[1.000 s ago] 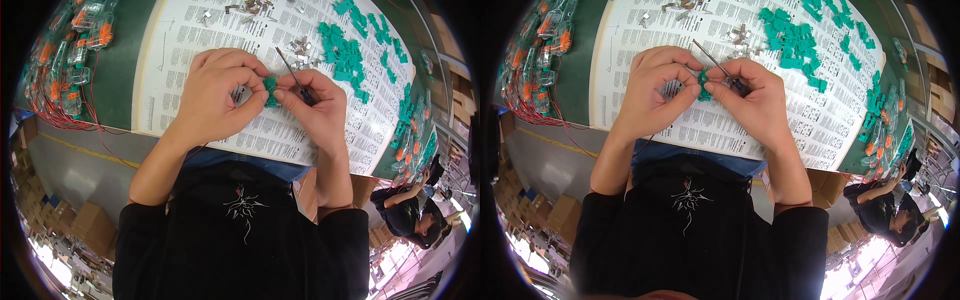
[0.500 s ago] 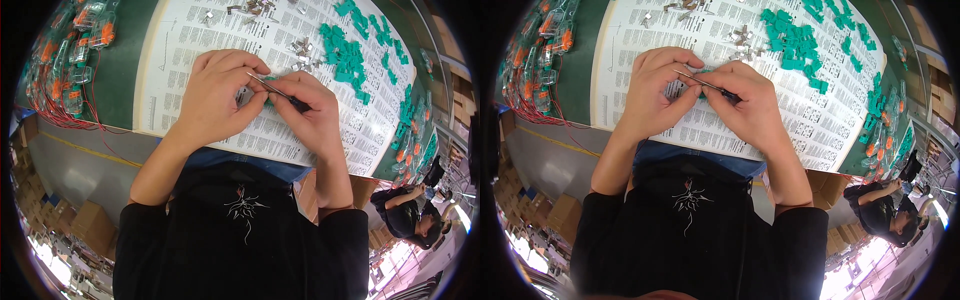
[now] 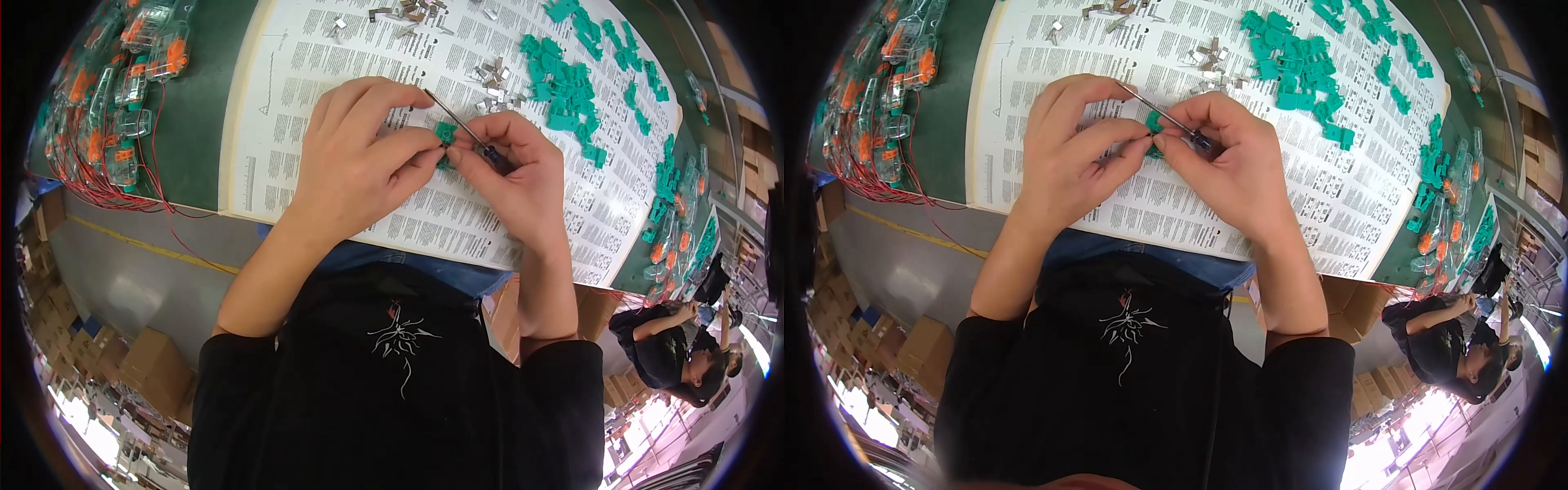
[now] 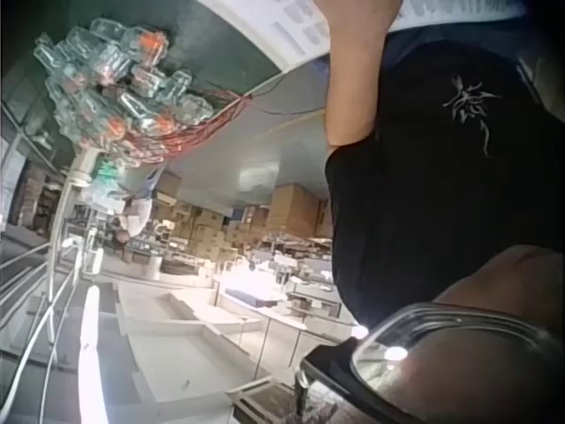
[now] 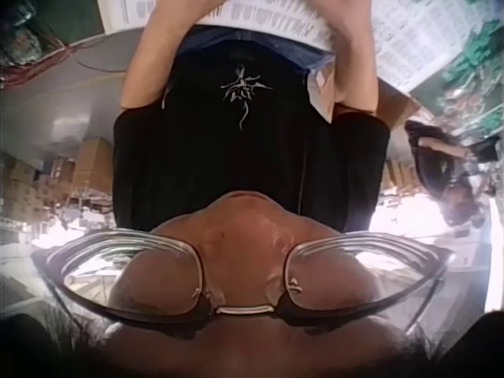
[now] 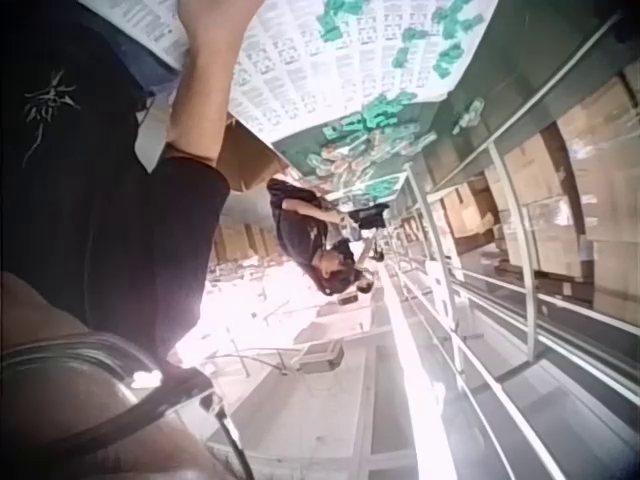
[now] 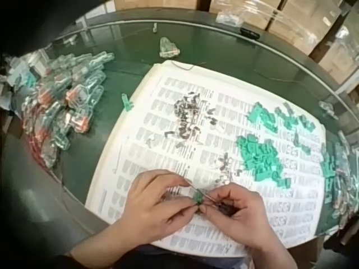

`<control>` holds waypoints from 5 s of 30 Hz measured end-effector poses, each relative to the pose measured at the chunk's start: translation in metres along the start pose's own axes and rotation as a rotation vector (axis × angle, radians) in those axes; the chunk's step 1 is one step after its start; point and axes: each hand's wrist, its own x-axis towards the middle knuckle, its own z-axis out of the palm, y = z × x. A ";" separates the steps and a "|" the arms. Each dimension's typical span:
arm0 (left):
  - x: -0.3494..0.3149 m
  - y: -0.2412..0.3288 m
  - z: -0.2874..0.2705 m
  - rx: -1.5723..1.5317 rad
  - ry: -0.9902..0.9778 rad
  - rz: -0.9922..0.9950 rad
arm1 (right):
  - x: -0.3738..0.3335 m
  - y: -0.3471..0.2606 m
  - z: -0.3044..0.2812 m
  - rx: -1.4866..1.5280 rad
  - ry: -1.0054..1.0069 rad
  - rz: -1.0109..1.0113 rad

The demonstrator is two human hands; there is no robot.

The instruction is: Assembling small metal pins into green plastic connector components at a factory workbench.

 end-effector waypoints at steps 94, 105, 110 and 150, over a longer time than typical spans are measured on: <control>0.008 -0.005 -0.007 -0.013 -0.225 -0.105 | 0.012 -0.001 -0.012 -0.522 -0.052 -0.408; -0.010 0.003 -0.003 0.071 -0.126 -0.070 | 0.029 -0.024 -0.010 -0.572 -0.171 -0.188; -0.011 0.016 0.003 0.063 -0.040 -0.225 | 0.026 -0.016 -0.010 -0.585 -0.161 -0.250; -0.003 0.012 0.007 0.101 -0.020 -0.156 | -0.024 -0.070 0.002 -1.500 -0.173 -0.486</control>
